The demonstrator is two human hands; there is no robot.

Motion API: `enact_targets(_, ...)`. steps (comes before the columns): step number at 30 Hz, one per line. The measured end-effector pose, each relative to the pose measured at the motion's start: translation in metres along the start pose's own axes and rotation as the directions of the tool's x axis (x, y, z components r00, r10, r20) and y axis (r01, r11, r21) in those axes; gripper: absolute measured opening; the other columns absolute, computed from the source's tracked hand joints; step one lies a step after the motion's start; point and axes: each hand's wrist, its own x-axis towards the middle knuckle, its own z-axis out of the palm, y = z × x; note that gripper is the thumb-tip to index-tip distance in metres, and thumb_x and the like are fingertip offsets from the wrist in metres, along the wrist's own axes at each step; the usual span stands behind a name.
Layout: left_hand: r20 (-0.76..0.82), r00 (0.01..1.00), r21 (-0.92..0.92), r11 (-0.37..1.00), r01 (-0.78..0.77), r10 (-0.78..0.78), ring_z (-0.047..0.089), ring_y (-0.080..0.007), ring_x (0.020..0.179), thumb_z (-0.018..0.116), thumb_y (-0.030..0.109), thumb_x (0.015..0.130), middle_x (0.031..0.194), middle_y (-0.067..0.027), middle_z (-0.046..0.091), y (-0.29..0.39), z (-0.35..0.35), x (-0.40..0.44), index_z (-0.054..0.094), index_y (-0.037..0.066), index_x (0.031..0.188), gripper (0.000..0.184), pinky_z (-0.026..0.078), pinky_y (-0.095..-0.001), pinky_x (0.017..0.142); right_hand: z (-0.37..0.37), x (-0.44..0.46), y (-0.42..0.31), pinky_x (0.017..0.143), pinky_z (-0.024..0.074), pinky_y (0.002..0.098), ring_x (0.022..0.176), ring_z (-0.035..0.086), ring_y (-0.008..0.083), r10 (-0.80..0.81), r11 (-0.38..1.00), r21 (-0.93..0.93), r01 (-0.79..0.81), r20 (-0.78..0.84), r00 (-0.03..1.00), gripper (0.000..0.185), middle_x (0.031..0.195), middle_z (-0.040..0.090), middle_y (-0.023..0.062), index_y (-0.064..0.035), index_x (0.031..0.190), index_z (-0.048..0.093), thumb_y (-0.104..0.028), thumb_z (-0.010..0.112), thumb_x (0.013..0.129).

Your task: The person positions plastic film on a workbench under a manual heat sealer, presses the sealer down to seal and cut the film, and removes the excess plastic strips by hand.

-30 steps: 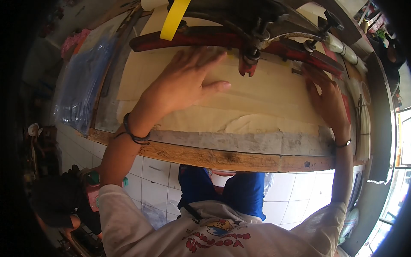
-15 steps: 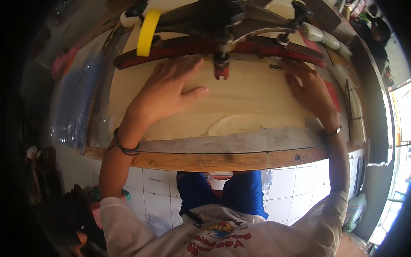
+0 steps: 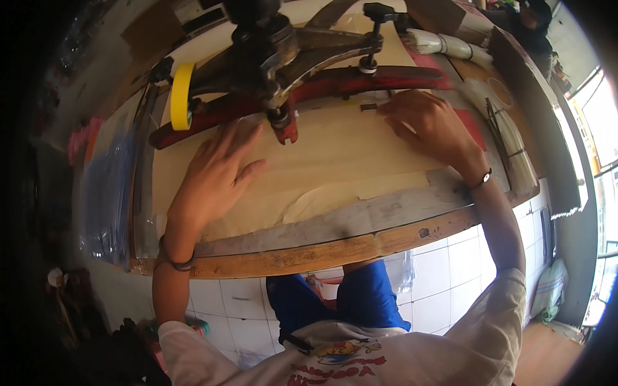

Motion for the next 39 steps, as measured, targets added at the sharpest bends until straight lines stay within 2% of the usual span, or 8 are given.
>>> enact_targets(4, 0.065, 0.998, 0.000, 1.000, 0.014, -0.014, 0.049, -0.0392, 0.139, 0.060, 0.050, 0.100, 0.152, -0.0224, 0.049, 0.013, -0.023, -0.007, 0.055, 0.013, 0.147, 0.060, 0.040, -0.0497, 0.115, -0.003, -0.001, -0.007, 0.072, 0.0537, 0.0376, 0.080, 0.067, 0.0247, -0.259, 0.964, 0.047, 0.261, -0.044, 0.965, 0.028, 0.093, 0.073, 0.0054, -0.0086, 0.111, 0.076, -0.015, 0.080, 0.084)
enact_targets(5, 0.081, 0.996, -0.003, 1.000, 0.026, -0.025, 0.052, -0.0382, 0.137, 0.061, 0.048, 0.100, 0.151, -0.0213, 0.052, 0.017, -0.027, -0.008, 0.058, 0.012, 0.144, 0.057, 0.041, -0.0492, 0.114, -0.003, 0.001, -0.014, 0.069, 0.0517, 0.0383, 0.077, 0.064, 0.0250, -0.273, 0.956, 0.092, 0.278, -0.064, 0.960, 0.031, 0.089, 0.070, 0.0062, -0.0090, 0.111, 0.076, -0.022, 0.082, 0.084)
enact_targets(8, 0.010, 1.000, -0.016, 1.000, -0.014, 0.015, 0.064, -0.0354, 0.117, 0.068, 0.035, 0.096, 0.129, -0.0154, 0.066, 0.022, -0.035, -0.012, 0.068, 0.010, 0.127, 0.040, 0.048, -0.0465, 0.102, -0.002, 0.008, -0.035, 0.069, 0.0514, 0.0389, 0.077, 0.063, 0.0258, -0.259, 0.937, 0.245, 0.250, 0.002, 0.966, 0.034, 0.086, 0.066, 0.0072, -0.0079, 0.111, 0.076, -0.027, 0.083, 0.084)
enact_targets(11, 0.167, 0.986, -0.092, 0.996, 0.012, 0.003, 0.067, -0.0308, 0.096, 0.074, 0.024, 0.090, 0.104, -0.0101, 0.069, 0.023, -0.048, -0.005, 0.069, 0.008, 0.106, 0.023, 0.050, -0.0454, 0.088, 0.008, 0.007, -0.038, 0.068, 0.0506, 0.0390, 0.078, 0.062, 0.0268, -0.273, 0.921, 0.279, 0.270, -0.029, 0.962, 0.031, 0.085, 0.061, 0.0075, -0.0076, 0.107, 0.075, -0.029, 0.082, 0.086)
enact_targets(14, 0.007, 0.995, -0.161, 0.983, -0.094, 0.096, 0.065, -0.0289, 0.083, 0.076, 0.017, 0.087, 0.087, -0.0094, 0.064, 0.021, -0.041, -0.003, 0.067, 0.006, 0.094, 0.015, 0.049, -0.0455, 0.081, 0.009, 0.006, -0.036, 0.071, 0.0528, 0.0411, 0.085, 0.063, 0.0271, -0.296, 0.893, 0.358, 0.272, 0.012, 0.955, 0.023, 0.092, 0.062, 0.0082, -0.0066, 0.100, 0.070, -0.027, 0.075, 0.092)
enact_targets(23, 0.035, 0.980, -0.326, 0.929, -0.174, 0.196, 0.066, -0.0253, 0.080, 0.076, 0.015, 0.087, 0.088, -0.0068, 0.066, 0.017, -0.037, 0.008, 0.069, 0.006, 0.095, 0.014, 0.051, -0.0395, 0.075, 0.018, 0.000, -0.031, 0.073, 0.0522, 0.0429, 0.086, 0.064, 0.0315, -0.277, 0.846, 0.461, 0.268, -0.048, 0.960, 0.018, 0.093, 0.063, 0.0097, -0.0040, 0.092, 0.067, -0.018, 0.078, 0.089)
enact_targets(29, 0.017, 0.990, -0.433, 0.893, -0.120, 0.141, 0.062, -0.0210, 0.072, 0.075, 0.002, 0.083, 0.079, -0.0091, 0.060, 0.028, -0.032, 0.013, 0.070, 0.000, 0.092, 0.011, 0.050, -0.0321, 0.068, 0.020, -0.001, -0.030, 0.076, 0.0531, 0.0442, 0.094, 0.067, 0.0312, -0.239, 0.869, 0.434, 0.237, -0.052, 0.970, 0.017, 0.099, 0.067, 0.0091, -0.0043, 0.098, 0.068, -0.021, 0.070, 0.095)
enact_targets(39, 0.038, 0.989, -0.460, 0.881, -0.111, 0.144, 0.066, -0.0179, 0.075, 0.079, 0.009, 0.085, 0.086, -0.0053, 0.067, 0.023, -0.025, 0.015, 0.072, 0.002, 0.092, 0.012, 0.050, -0.0300, 0.066, 0.011, -0.004, -0.030, 0.077, 0.0509, 0.0433, 0.089, 0.064, 0.0313, -0.194, 0.808, 0.578, 0.113, 0.079, 0.978, 0.015, 0.093, 0.064, 0.0113, -0.0026, 0.093, 0.066, -0.017, 0.070, 0.095)
